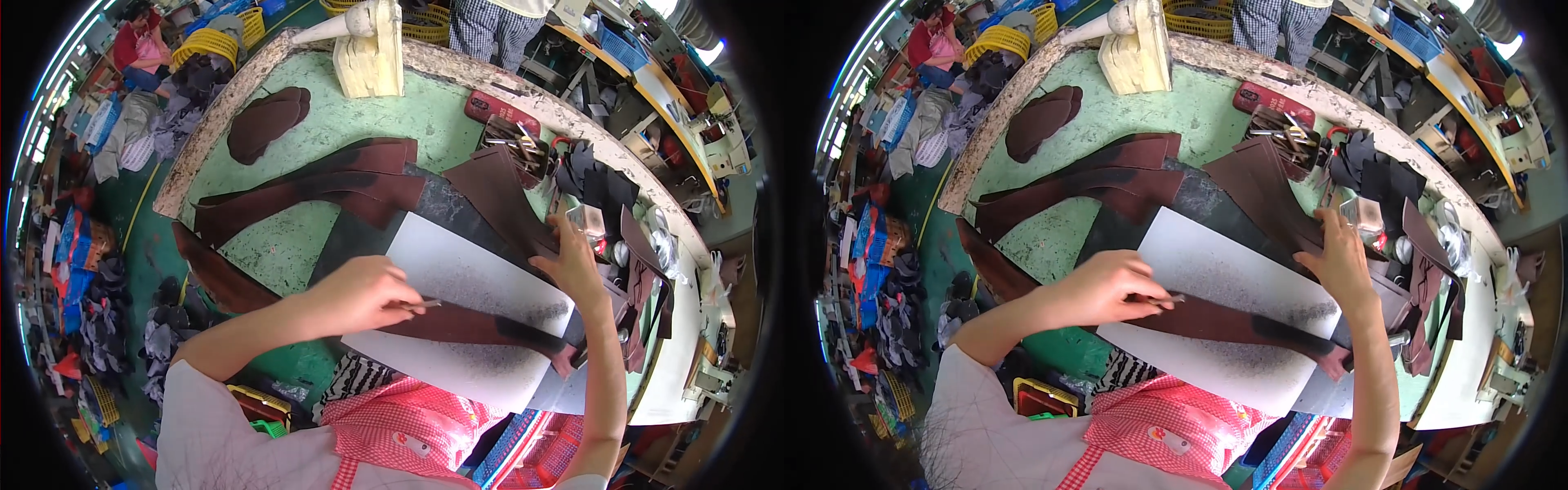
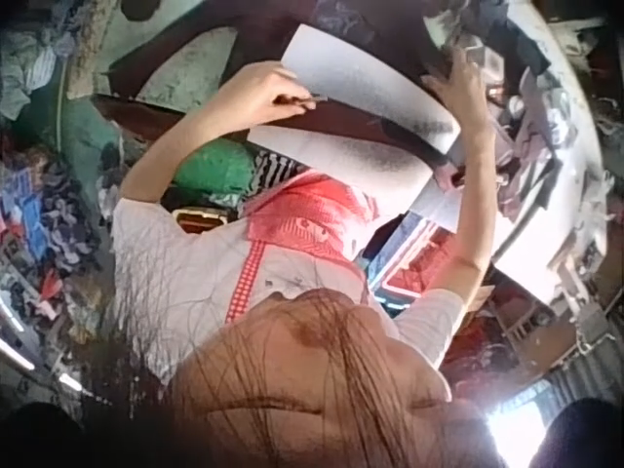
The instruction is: The worker is using a manual punch tool and a hammer to create holes in leather strips as part of the shoe manufacturing process.
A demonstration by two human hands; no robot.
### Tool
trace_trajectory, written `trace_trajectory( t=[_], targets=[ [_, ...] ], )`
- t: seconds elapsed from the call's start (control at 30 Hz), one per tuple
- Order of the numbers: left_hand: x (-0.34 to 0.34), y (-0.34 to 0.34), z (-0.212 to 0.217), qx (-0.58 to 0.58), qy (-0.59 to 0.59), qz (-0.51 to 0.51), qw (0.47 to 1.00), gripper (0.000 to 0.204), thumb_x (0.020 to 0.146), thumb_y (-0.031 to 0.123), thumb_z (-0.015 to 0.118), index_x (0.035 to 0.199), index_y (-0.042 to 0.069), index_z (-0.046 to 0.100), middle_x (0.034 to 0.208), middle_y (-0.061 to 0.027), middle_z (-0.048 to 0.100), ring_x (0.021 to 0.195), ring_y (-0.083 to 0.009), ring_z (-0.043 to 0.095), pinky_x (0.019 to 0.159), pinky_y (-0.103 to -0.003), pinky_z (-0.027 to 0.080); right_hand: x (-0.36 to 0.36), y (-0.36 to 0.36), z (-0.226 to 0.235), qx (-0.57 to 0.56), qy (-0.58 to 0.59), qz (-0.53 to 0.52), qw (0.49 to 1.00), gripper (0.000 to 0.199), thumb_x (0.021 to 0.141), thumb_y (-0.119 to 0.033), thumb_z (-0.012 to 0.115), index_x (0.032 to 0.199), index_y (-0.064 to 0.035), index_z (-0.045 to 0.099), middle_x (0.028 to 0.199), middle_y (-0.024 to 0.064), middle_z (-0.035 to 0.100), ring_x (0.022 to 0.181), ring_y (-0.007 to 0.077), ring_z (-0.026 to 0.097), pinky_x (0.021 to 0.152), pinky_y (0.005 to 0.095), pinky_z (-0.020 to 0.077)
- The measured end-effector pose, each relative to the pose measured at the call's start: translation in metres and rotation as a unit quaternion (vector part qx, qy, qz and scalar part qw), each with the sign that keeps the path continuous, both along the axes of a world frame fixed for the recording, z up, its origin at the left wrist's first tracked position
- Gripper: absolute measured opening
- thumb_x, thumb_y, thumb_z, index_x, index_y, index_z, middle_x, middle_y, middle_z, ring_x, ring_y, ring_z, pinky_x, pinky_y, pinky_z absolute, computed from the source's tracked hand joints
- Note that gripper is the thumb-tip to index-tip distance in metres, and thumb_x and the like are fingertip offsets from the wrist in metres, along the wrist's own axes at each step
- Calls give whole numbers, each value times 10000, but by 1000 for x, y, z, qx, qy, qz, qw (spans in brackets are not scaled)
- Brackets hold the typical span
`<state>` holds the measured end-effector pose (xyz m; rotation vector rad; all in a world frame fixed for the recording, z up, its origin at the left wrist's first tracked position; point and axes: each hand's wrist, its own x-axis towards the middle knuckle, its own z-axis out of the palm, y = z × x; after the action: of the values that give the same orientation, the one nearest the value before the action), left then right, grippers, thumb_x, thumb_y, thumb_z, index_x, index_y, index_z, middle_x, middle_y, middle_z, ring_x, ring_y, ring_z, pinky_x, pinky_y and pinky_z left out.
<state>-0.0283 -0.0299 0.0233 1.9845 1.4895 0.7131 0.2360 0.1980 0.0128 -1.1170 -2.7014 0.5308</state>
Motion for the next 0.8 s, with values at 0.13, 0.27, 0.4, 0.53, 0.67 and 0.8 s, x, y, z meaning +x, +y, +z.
trace_trajectory(
  t=[0.13, 0.27, 0.4, 0.53, 0.67, 0.8],
  targets=[
    [-71, -27, 22, -37, 29, 146, 988, 140, 777, 128, 713, 915, 116, 737, 756, -67, 652, 655, -191, 598, 593, -309, 462, 2, 0, -4, 21, -49, 27, 998, 515, 650, -111, 813, 1088, 24, 578, 1041, 192, 604, 961, 381, 583, 855, 440, 454],
    [-168, -53, 43, -114, 55, 342, 931, 162, 794, 81, 702, 943, 21, 722, 796, -16, 678, 697, -80, 593, 658, -242, 475, 2, -2, -4, -4, 11, 38, 999, 435, 708, -130, 762, 1066, 35, 577, 973, 228, 609, 942, 405, 575, 824, 450, 446],
    [-187, -58, 35, -36, 121, 425, 896, 143, 812, 63, 696, 949, 27, 717, 802, 6, 679, 701, -65, 599, 664, -241, 483, -3, -5, 30, -70, -39, -22, 997, 416, 716, -107, 740, 1062, 43, 564, 939, 246, 632, 920, 423, 601, 772, 456, 470],
    [-117, -15, 31, -6, -208, 251, 945, 56, 834, 39, 690, 868, -5, 686, 889, -69, 704, 1235, -232, 539, 894, -313, 470, -14, -20, 90, -230, 226, -46, 945, 293, 809, -52, 699, 1060, 47, 587, 936, 130, 696, 855, 189, 670, 797, 311, 510],
    [-21, 63, 49, 197, -184, -9, 963, 53, 800, 66, 743, 847, 75, 720, 841, -12, 716, 1298, -279, 485, 1067, -488, 327, -31, -41, 144, -311, 480, 4, 820, 227, 908, -80, 609, 1090, 53, 584, 1007, 115, 687, 880, 164, 657, 834, 296, 514],
    [40, 112, 84, 226, -216, -142, 939, 127, 778, 117, 778, 899, 150, 761, 832, 1, 714, 906, -127, 650, 960, -350, 431, -33, -48, 183, -357, 590, 81, 720, 336, 988, -155, 497, 1255, 49, 519, 1241, 137, 590, 1183, 200, 544, 1017, 315, 431]
  ],
)
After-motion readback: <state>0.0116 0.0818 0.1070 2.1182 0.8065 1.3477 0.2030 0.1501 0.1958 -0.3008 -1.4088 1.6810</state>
